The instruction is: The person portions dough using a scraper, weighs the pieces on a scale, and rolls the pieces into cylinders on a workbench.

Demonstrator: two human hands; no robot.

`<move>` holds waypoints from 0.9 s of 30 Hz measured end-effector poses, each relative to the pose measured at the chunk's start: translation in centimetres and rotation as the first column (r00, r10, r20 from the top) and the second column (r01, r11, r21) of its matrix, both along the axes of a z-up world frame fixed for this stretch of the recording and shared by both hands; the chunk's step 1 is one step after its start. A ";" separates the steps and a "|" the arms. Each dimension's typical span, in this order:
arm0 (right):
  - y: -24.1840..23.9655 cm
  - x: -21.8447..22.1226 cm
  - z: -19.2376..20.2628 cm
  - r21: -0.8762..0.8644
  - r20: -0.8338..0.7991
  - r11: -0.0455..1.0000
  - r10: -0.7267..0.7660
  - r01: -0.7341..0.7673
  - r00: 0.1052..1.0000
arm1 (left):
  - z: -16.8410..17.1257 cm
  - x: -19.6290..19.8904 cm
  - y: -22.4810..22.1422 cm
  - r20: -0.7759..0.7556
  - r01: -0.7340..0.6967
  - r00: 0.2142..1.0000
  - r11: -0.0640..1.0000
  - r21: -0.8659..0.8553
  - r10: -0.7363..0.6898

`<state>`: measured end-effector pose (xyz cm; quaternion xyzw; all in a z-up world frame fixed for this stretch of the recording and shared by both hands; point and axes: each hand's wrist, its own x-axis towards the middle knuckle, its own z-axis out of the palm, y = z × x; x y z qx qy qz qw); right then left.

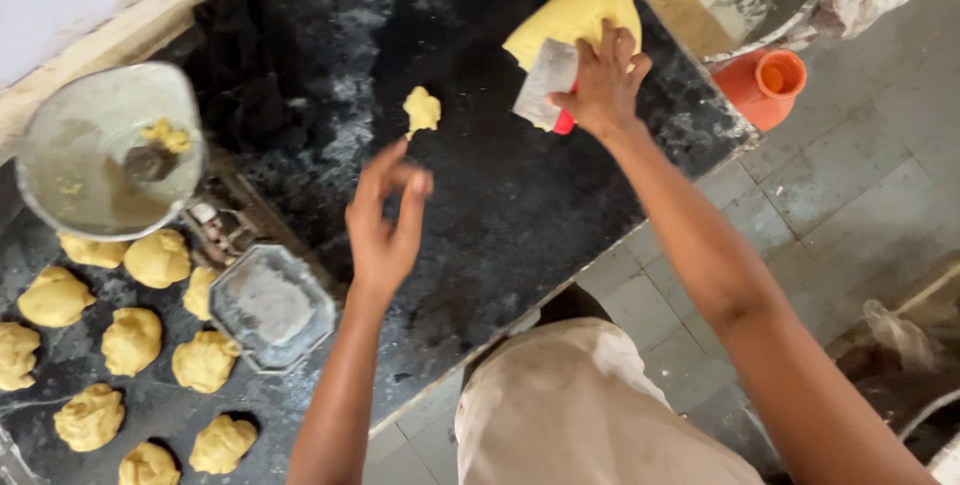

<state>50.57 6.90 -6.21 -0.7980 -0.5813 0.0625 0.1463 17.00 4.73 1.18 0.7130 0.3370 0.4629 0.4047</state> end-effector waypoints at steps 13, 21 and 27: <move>-17.0 8.4 -2.0 -0.120 -0.891 0.816 0.163 0.566 -0.424 | -11.6 36.1 22.1 -0.778 0.329 0.507 0.917 -0.226 -0.373; -16.1 13.7 -1.8 -0.302 -0.802 0.801 0.080 0.518 -0.592 | -12.7 32.0 18.3 -0.781 0.162 0.528 0.942 -0.295 -0.335; -9.1 8.5 4.8 0.047 -0.997 0.981 0.059 0.188 -0.059 | -10.8 17.4 6.8 0.111 0.242 0.967 0.680 -0.692 -0.231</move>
